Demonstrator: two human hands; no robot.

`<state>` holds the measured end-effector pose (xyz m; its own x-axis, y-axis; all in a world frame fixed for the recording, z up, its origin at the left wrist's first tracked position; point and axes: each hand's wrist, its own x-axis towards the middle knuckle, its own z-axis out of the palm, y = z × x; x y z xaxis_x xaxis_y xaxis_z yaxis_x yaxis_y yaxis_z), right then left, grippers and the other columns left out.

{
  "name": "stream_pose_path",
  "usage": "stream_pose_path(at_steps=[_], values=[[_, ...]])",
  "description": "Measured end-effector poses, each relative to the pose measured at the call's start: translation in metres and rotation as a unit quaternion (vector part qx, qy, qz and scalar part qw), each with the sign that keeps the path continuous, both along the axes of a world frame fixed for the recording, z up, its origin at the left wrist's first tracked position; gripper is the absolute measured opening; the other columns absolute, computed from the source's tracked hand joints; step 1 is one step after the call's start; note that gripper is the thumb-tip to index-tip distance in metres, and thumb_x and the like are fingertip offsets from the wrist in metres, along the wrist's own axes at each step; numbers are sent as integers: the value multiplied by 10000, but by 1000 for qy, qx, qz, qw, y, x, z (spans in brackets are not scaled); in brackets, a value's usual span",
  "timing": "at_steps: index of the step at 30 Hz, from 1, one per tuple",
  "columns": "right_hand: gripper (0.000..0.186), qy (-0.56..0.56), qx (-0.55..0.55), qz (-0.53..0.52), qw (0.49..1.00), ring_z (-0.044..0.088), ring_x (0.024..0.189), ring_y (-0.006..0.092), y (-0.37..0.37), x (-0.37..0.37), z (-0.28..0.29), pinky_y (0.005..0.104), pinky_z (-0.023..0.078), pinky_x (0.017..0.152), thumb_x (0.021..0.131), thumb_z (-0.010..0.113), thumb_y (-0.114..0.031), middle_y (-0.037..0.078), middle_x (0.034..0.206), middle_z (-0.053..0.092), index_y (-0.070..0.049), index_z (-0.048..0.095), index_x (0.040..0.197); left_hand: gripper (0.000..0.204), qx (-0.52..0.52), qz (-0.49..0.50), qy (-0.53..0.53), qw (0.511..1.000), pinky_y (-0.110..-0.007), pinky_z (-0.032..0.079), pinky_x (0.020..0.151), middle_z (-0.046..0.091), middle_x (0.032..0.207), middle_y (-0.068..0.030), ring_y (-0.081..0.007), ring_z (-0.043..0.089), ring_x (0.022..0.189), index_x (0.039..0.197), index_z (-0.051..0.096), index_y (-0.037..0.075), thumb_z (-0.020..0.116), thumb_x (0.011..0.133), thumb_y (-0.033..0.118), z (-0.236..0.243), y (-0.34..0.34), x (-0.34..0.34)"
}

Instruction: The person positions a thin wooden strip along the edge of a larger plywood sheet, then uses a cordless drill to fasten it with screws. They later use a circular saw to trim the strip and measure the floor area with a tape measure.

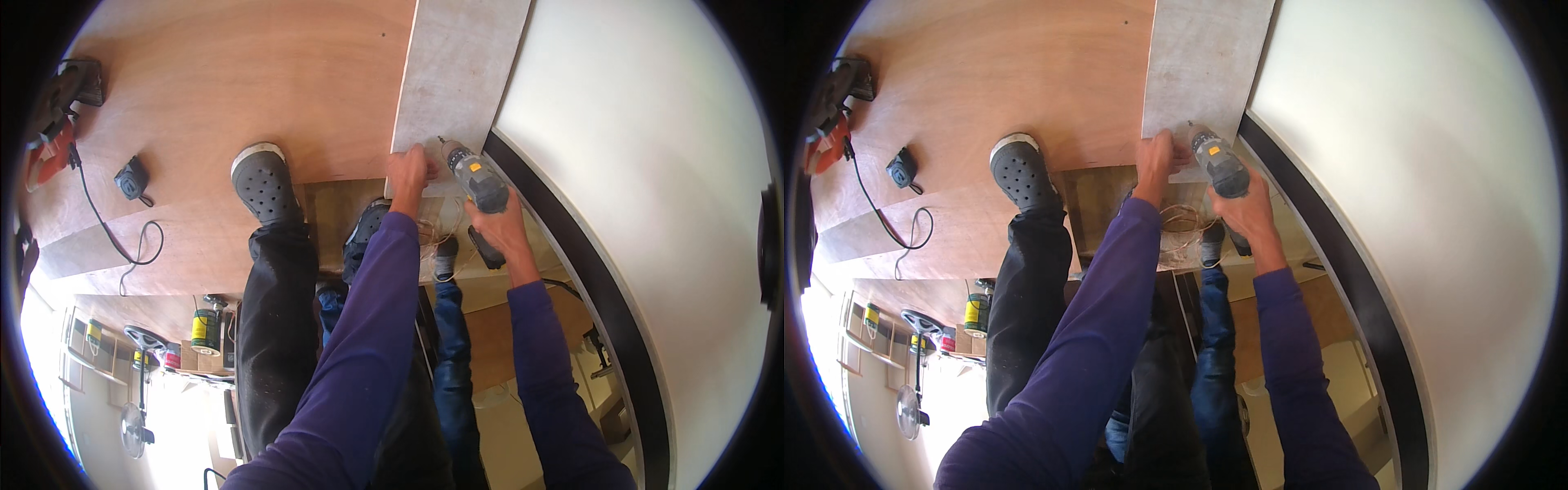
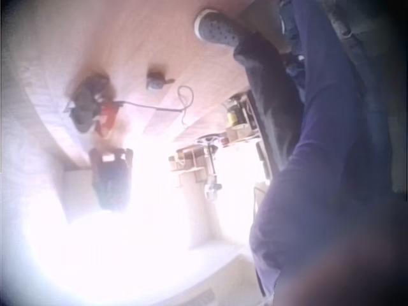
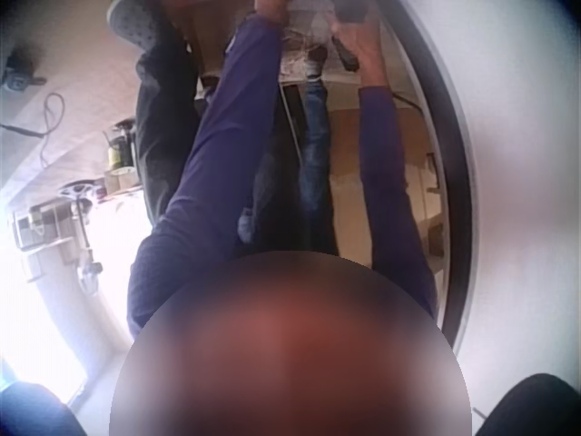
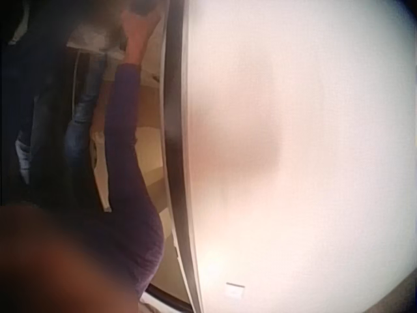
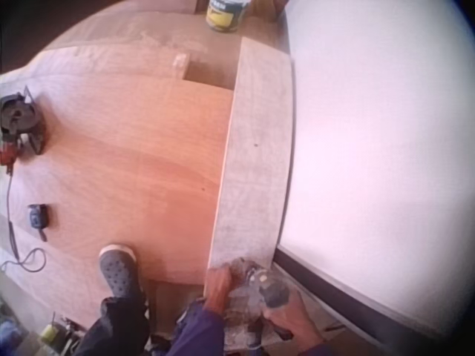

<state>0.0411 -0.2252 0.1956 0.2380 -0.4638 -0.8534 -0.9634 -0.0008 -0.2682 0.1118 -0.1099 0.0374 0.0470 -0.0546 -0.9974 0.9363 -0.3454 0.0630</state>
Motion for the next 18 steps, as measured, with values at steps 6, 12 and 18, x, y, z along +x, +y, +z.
stream_pose_path(at_steps=[6, 12, 18], values=[[357, -26, -25, 20, 999, 694, 798, 245, -3, 5, -2, 363, 543, 766, 768, 733, -135, 135, 890, 724, -15, 689, 1101, 409, -29, -1, -51, 998, -377, 586, 666, 736, 734, -221, -299, 742, 685, 743, 731, -119, 526, 826, 224, -5, 12, -6], [348, -40, -49, 70, 996, 705, 871, 407, -6, 9, -3, 433, 548, 781, 757, 739, -158, 222, 920, 716, -37, 672, 1076, 382, -35, 35, -8, 999, -383, 597, 695, 745, 794, -242, -321, 748, 724, 812, 725, -145, 509, 819, 170, -4, 12, -3], [379, -46, -59, 114, 991, 691, 918, 447, -12, 5, -9, 445, 541, 788, 738, 735, -180, 242, 933, 712, -35, 669, 1082, 392, -44, 33, 9, 998, -383, 604, 745, 763, 866, -231, -322, 764, 806, 883, 743, -129, 470, 849, 150, 2, 11, 3]])
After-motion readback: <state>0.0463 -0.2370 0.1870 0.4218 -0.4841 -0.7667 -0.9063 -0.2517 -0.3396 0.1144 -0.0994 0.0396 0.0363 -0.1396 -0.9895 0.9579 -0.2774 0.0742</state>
